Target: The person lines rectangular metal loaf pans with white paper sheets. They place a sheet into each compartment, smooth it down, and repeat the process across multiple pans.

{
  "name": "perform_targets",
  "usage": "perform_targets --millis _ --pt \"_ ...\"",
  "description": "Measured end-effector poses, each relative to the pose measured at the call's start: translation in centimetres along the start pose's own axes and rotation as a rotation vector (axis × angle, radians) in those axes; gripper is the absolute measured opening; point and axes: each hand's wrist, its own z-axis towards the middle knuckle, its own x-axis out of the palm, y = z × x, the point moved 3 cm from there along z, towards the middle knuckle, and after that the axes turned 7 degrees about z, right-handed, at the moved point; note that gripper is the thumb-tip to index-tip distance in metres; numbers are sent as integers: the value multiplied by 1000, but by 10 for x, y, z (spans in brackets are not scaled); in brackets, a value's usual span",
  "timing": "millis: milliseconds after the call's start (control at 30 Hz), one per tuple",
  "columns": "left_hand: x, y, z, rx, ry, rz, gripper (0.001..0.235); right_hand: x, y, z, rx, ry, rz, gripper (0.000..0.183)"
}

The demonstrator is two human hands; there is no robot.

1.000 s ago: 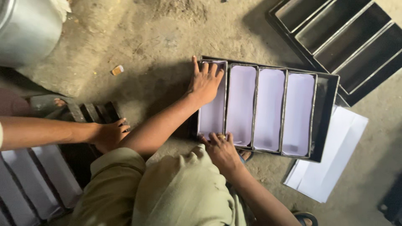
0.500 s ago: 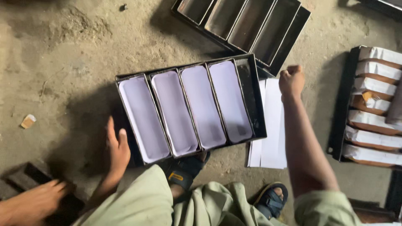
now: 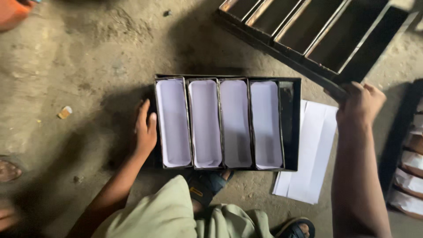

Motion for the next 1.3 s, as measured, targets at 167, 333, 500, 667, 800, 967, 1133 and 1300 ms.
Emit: perform_targets --millis 167,333,500,667,800,967,1133,1300 --pt "-20 -57 59 -57 90 -313 64 -43 42 -88 -105 76 -107 14" --pt "-18 -77 75 -543 376 -1121 73 -109 23 -153 78 167 22 19" --pt "-37 -50 36 -342 397 -803 58 -109 -29 -188 194 304 -97 14" --pt "-28 17 -40 -363 251 -229 59 -85 -46 -194 6 373 -471 20" --pt "0 70 -62 -438 214 -483 63 -68 -63 -185 251 405 140 38" --pt "35 99 -69 -517 209 -668 67 -61 -91 -196 462 481 213 37" --pt "27 109 -50 -658 257 -750 65 -47 -90 -216 296 496 89 28" --pt "-14 99 -17 -503 263 -627 61 -23 -95 -245 -228 620 -524 38"
